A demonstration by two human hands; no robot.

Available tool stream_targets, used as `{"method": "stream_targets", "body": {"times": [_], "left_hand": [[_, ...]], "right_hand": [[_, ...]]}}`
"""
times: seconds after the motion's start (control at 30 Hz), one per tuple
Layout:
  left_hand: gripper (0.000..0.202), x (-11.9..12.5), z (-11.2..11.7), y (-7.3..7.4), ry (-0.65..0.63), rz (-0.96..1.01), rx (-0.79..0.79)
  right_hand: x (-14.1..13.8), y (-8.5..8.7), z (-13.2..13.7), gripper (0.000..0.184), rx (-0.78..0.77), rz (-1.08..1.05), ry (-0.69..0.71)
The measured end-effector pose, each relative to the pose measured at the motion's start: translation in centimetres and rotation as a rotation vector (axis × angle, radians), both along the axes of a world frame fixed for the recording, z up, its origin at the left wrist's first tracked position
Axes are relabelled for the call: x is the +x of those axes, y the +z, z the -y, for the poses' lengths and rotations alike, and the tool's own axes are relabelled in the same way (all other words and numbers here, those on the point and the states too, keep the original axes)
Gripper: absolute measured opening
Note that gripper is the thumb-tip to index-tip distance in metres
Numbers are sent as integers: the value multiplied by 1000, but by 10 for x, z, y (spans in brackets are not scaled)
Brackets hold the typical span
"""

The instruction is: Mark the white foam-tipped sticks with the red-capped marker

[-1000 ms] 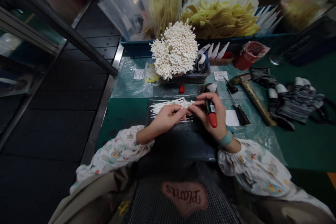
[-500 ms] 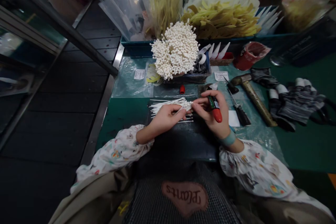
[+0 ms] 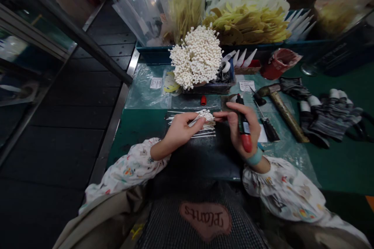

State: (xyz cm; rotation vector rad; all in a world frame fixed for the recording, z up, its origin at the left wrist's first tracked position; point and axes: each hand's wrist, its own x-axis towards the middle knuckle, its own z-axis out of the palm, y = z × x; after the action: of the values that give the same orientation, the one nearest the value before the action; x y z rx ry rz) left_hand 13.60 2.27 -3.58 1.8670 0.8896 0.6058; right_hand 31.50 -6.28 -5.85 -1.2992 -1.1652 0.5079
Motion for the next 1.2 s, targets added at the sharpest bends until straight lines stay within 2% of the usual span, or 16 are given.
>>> {"method": "stream_targets", "body": {"times": [0.1, 0.2, 0.27, 0.37, 0.43, 0.53, 0.7, 0.83, 1.0, 1.13, 1.2], "left_hand": [[39, -2, -2, 1, 22, 17, -18], [41, -3, -4, 0, 26, 15, -12], [41, -3, -4, -1, 23, -3, 2], [36, -2, -3, -2, 10, -5, 1], [32, -1, -2, -2, 0, 4, 7], [33, 1, -1, 0, -17, -3, 30], [34, 1, 0, 1, -27, -25, 39], [37, -1, -2, 0, -10, -45, 11], [39, -4, -3, 1, -26, -29, -24], [37, -2, -3, 1, -71, -71, 38], [36, -2, -3, -1, -92, -95, 71]], "right_hand": [[7, 1, 8, 34, 134, 195, 17], [9, 5, 13, 30, 241, 356, -11], [7, 8, 13, 27, 280, 359, -30], [4, 10, 10, 26, 307, 351, 46], [3, 8, 8, 25, 328, 369, 81], [3, 3, 5, 24, 340, 402, 63], [2, 2, 3, 18, 303, 447, 10], [3, 5, 8, 18, 221, 428, 38], [2, 0, 8, 28, 140, 175, -55], [-1, 1, -2, 18, -96, -4, 39], [-2, 3, -6, 22, -132, -40, 77]]}}
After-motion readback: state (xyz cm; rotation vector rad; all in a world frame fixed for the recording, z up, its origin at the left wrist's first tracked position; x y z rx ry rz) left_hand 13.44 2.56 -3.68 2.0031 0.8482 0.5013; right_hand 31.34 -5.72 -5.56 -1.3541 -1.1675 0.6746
